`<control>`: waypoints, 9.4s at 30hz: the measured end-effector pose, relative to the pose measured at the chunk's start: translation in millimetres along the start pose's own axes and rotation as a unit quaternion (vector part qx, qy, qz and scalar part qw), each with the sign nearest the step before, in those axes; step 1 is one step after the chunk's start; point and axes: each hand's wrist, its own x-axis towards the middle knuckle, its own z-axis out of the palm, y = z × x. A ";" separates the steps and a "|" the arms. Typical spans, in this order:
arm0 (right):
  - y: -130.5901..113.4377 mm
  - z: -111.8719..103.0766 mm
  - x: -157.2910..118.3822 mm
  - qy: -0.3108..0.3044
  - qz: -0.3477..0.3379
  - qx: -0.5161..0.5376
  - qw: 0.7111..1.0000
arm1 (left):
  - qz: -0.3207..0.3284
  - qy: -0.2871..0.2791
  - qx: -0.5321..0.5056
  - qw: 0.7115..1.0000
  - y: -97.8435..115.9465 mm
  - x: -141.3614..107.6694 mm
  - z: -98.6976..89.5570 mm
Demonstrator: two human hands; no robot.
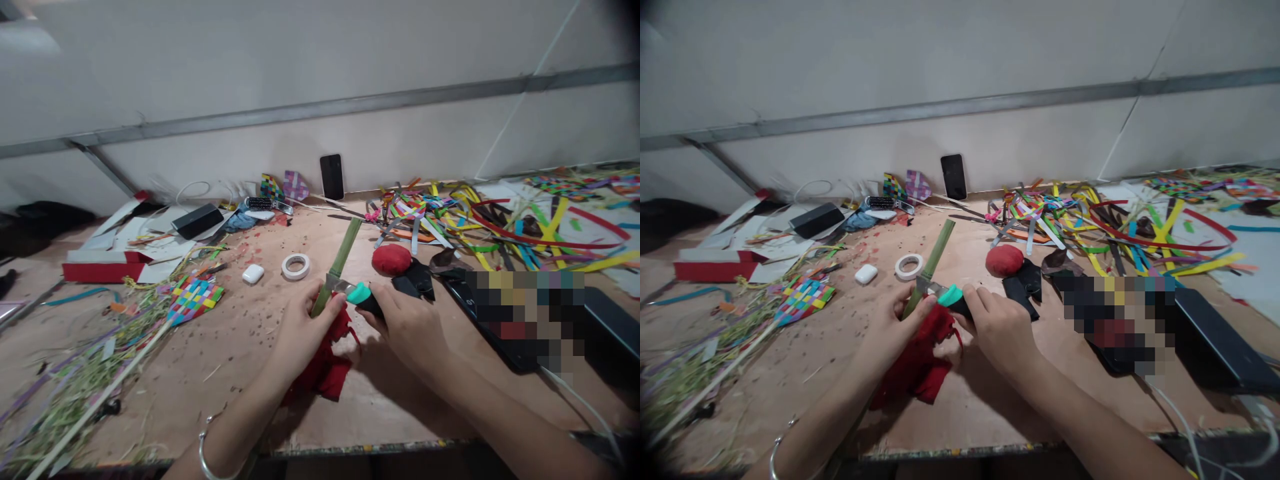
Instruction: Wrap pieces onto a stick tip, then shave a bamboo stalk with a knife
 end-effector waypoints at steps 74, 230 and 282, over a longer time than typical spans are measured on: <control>13.3 -8.1 4.2 -0.114 -0.012 0.086 0.990 | 0.016 -0.022 0.024 0.999 -3.1 -4.9 5.5; -4.2 3.7 -2.3 -0.164 0.098 0.221 0.956 | 0.044 0.084 0.066 0.993 -3.2 0.2 4.7; 27.9 4.8 21.0 -0.109 0.164 0.117 0.973 | -0.037 -0.079 -0.303 0.949 -12.3 -0.2 15.6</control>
